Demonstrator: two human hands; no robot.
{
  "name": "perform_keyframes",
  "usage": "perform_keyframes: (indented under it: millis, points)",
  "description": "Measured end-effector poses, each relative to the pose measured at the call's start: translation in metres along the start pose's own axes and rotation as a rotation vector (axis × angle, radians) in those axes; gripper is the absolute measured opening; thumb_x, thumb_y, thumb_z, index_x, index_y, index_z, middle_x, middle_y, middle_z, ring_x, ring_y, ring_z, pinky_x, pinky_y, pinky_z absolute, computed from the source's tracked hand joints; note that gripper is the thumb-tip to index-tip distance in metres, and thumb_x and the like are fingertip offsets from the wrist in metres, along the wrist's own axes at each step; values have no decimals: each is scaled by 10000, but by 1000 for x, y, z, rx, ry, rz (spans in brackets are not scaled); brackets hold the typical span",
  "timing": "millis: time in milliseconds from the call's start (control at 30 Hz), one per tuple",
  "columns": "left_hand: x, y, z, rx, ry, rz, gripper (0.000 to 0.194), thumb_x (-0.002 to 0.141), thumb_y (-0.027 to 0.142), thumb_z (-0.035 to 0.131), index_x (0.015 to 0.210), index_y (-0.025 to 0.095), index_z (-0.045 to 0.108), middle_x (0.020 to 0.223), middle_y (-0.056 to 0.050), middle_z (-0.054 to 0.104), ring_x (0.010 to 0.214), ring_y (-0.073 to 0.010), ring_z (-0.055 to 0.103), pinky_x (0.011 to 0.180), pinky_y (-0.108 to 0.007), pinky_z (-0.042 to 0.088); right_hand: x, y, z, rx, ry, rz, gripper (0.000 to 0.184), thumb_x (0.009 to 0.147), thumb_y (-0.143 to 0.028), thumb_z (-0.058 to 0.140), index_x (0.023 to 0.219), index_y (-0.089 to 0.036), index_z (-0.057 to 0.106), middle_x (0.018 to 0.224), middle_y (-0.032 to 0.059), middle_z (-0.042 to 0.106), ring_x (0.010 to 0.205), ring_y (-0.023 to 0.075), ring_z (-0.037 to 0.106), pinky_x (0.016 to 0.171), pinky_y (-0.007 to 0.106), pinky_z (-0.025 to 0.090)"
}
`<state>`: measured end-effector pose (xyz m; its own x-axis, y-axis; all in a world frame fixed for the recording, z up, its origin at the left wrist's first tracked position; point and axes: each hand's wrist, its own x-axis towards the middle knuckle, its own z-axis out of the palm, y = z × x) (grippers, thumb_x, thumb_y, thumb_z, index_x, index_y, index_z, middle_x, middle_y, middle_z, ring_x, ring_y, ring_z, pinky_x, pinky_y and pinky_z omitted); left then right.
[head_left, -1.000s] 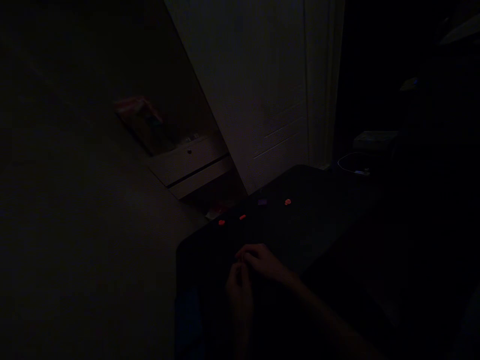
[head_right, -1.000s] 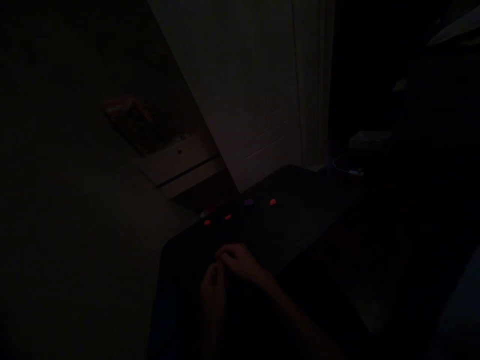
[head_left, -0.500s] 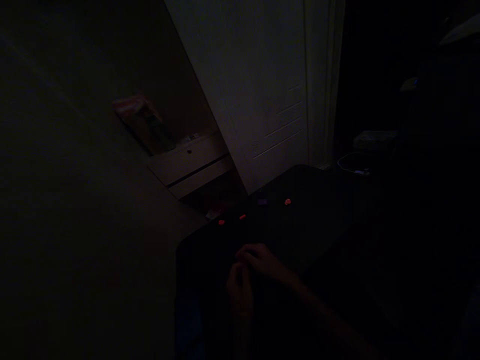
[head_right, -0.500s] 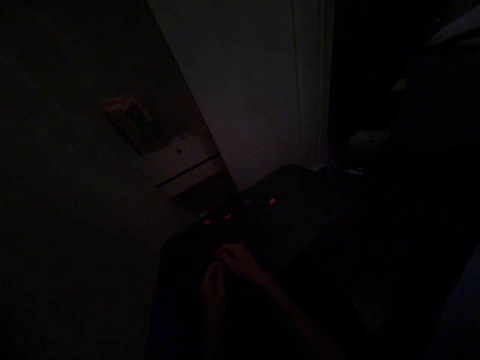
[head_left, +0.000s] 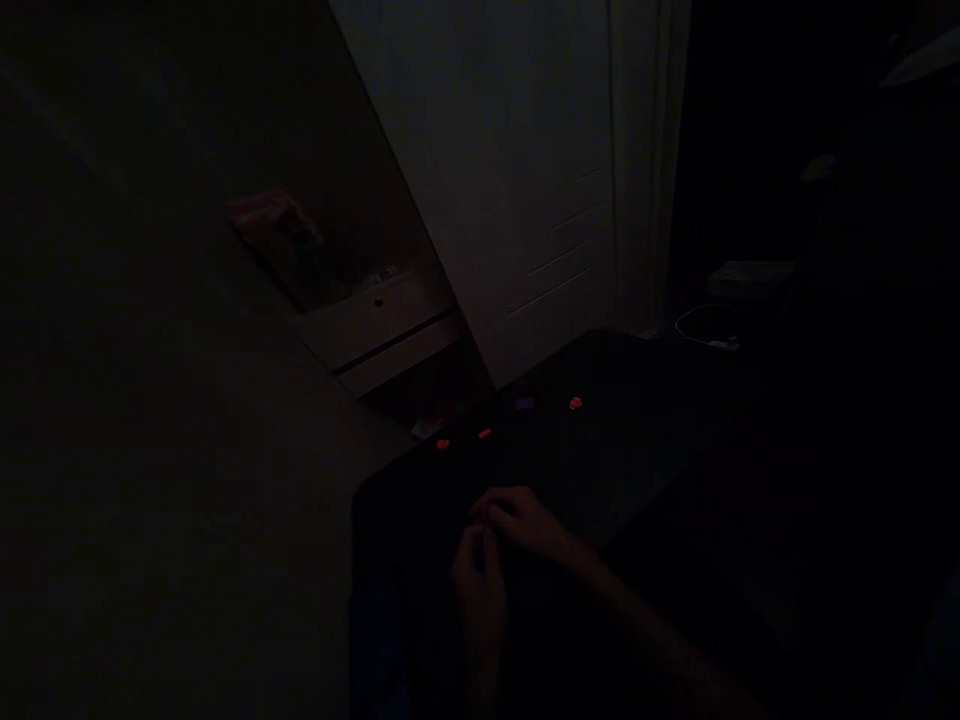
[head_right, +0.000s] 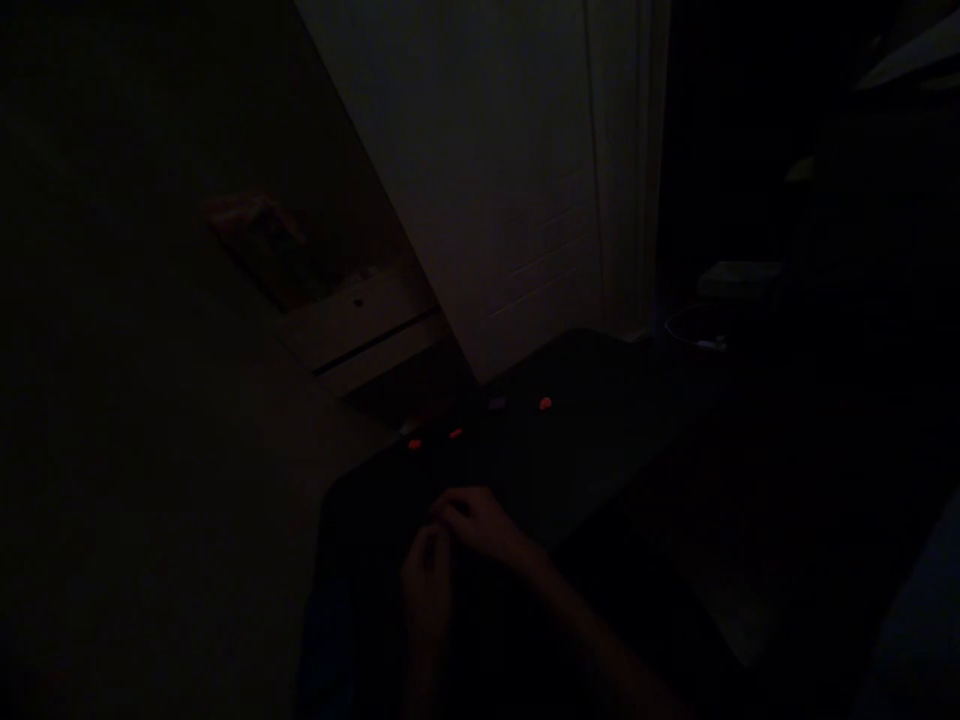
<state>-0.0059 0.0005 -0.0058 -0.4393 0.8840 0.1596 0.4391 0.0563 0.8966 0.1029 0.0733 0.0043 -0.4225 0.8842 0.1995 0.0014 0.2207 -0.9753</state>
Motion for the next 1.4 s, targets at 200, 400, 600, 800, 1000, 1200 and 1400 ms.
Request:
perform_keyframes:
  millis: [200, 400, 600, 800, 1000, 1200, 1400]
  points:
    - [0, 2, 0, -10, -4, 11, 585, 833, 732, 524, 844, 177, 709, 781, -85, 693, 740, -240, 652, 698, -332, 513, 0, -4, 0, -11, 1, 8, 261, 906, -242, 529, 935, -159, 774, 942, 68, 785, 907, 217, 721, 828, 312, 530]
    - [1, 1, 1, -13, 6, 5, 601, 817, 753, 524, 831, 180, 705, 736, -74, 679, 713, -237, 645, 678, -333, 512, -1, -5, -2, -22, -8, 3, 272, 910, -243, 523, 943, -147, 775, 943, 79, 785, 899, 223, 723, 825, 316, 528]
    - [1, -1, 1, -16, -5, 0, 607, 818, 757, 517, 823, 179, 702, 731, -70, 671, 716, -235, 642, 675, -328, 509, 0, 0, 0, -2, 3, -14, 271, 917, -267, 532, 940, -148, 775, 945, 82, 785, 910, 227, 724, 825, 317, 526]
    - [1, -2, 0, -4, -12, 8, 580, 840, 725, 517, 845, 175, 699, 748, -72, 676, 718, -230, 640, 673, -323, 507, 0, -1, 0, -3, 6, -14, 265, 911, -257, 529, 947, -164, 775, 959, 70, 789, 911, 218, 724, 829, 315, 529]
    - [0, -1, 0, 11, -4, 14, 559, 848, 710, 513, 827, 181, 694, 751, -70, 675, 701, -225, 632, 662, -320, 502, 0, 0, 0, -7, 4, -20, 274, 919, -289, 536, 930, -157, 775, 927, 75, 786, 886, 226, 724, 810, 319, 526]
    - [1, 0, 1, -4, -3, 3, 560, 835, 716, 517, 823, 183, 688, 733, -69, 665, 716, -233, 639, 679, -324, 506, 0, -1, 0, -5, 1, -8, 267, 916, -283, 539, 922, -158, 775, 927, 74, 786, 883, 222, 723, 801, 311, 525]
    - [-1, 1, 0, 3, -26, -15, 552, 853, 700, 501, 857, 182, 692, 752, -69, 672, 716, -234, 639, 686, -331, 504, 1, 1, 1, -4, 7, -12, 264, 914, -277, 537, 930, -162, 774, 933, 68, 787, 886, 216, 722, 811, 309, 520]
